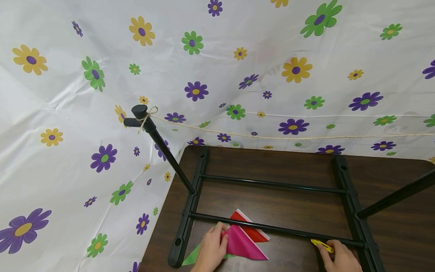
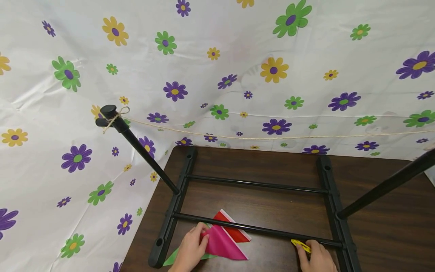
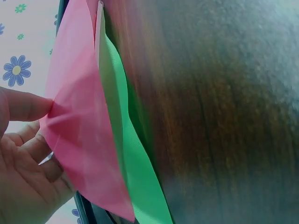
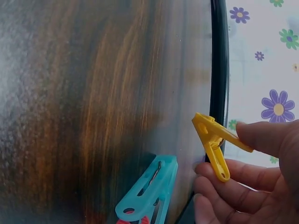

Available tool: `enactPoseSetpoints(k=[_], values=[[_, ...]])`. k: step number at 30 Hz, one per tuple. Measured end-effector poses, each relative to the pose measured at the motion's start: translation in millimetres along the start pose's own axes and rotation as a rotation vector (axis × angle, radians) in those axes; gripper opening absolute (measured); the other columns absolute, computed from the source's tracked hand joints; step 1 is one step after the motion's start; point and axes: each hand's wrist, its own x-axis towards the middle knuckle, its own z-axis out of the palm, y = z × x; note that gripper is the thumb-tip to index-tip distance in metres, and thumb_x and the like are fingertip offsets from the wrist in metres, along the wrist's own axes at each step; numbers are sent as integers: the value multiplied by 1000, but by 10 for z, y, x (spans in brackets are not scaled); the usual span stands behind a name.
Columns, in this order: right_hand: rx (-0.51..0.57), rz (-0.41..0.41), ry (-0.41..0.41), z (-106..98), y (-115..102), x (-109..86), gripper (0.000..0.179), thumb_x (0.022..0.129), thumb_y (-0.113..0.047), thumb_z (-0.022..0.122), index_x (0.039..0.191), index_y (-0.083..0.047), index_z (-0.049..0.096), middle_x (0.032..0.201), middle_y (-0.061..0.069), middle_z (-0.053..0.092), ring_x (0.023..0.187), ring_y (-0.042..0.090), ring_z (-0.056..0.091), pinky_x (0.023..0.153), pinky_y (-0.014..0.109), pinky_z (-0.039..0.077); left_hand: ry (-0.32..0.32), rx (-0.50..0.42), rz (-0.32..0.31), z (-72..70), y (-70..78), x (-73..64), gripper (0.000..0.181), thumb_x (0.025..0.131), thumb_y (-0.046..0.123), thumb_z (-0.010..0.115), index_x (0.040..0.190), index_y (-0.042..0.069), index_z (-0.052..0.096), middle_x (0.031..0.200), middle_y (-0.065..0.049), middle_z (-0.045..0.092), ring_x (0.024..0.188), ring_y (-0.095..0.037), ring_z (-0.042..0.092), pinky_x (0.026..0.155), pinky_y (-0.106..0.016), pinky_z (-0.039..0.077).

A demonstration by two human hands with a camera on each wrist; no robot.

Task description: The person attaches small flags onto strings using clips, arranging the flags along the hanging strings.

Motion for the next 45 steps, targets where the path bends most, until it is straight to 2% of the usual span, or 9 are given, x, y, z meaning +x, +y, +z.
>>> enactPoseSetpoints(k=[3,8,14,21,24,29,33,40,45], values=[[16,-17,50,-5,-17,-26,39,96,-22,73,100,15,61,77,13,60,67,26,58,61,44,50,0,-26,-3,-2,4,-4,15,92,7,72,102,11,63,78,6,62,66,-5,53,55,-26,41],[31,-65,161,9,-17,-71,41,90,-21,80,99,15,63,78,16,60,67,29,58,59,43,49,5,-46,3,-6,3,-17,20,92,7,71,110,10,62,78,5,63,63,-4,53,52,-25,40],[48,-76,225,48,0,-82,40,89,-21,81,98,15,64,77,17,60,69,31,58,60,44,50,-7,-58,-21,-11,17,-21,26,92,5,70,115,11,60,79,4,62,63,-4,52,52,-25,40],[38,-44,191,54,-9,-70,48,82,-20,88,99,16,61,76,17,59,67,29,58,58,44,50,-20,-35,-60,3,30,-12,27,91,8,74,114,9,62,82,2,65,66,-6,56,55,-28,43],[47,-27,181,49,-20,-70,48,81,-20,88,99,16,62,75,16,59,66,28,58,56,41,50,-39,-20,-92,5,44,0,28,90,13,77,114,8,65,87,1,68,71,-8,58,60,-30,47],[55,-8,165,40,-33,-66,47,81,-21,88,97,15,62,74,15,59,65,26,58,55,37,48,-78,-26,-126,8,55,18,24,87,15,81,107,10,70,84,4,66,71,-8,55,62,-29,48],[54,4,151,30,-50,-68,46,82,-22,86,96,15,62,75,15,60,66,27,58,55,38,48,-85,-42,-114,8,55,13,18,86,14,82,100,12,69,79,9,62,68,-6,51,59,-27,45],[47,-23,175,16,-48,-95,44,86,-24,83,95,14,63,74,15,60,65,27,58,55,37,48,-102,-58,-48,7,32,-18,17,86,10,78,94,16,65,69,14,50,60,-3,43,52,-25,38],[45,-28,165,19,-42,-102,43,92,-27,78,95,14,63,71,12,59,63,25,58,55,36,47,-149,-94,-70,15,35,-29,16,87,8,74,89,18,61,64,14,47,56,-2,42,49,-23,37]])
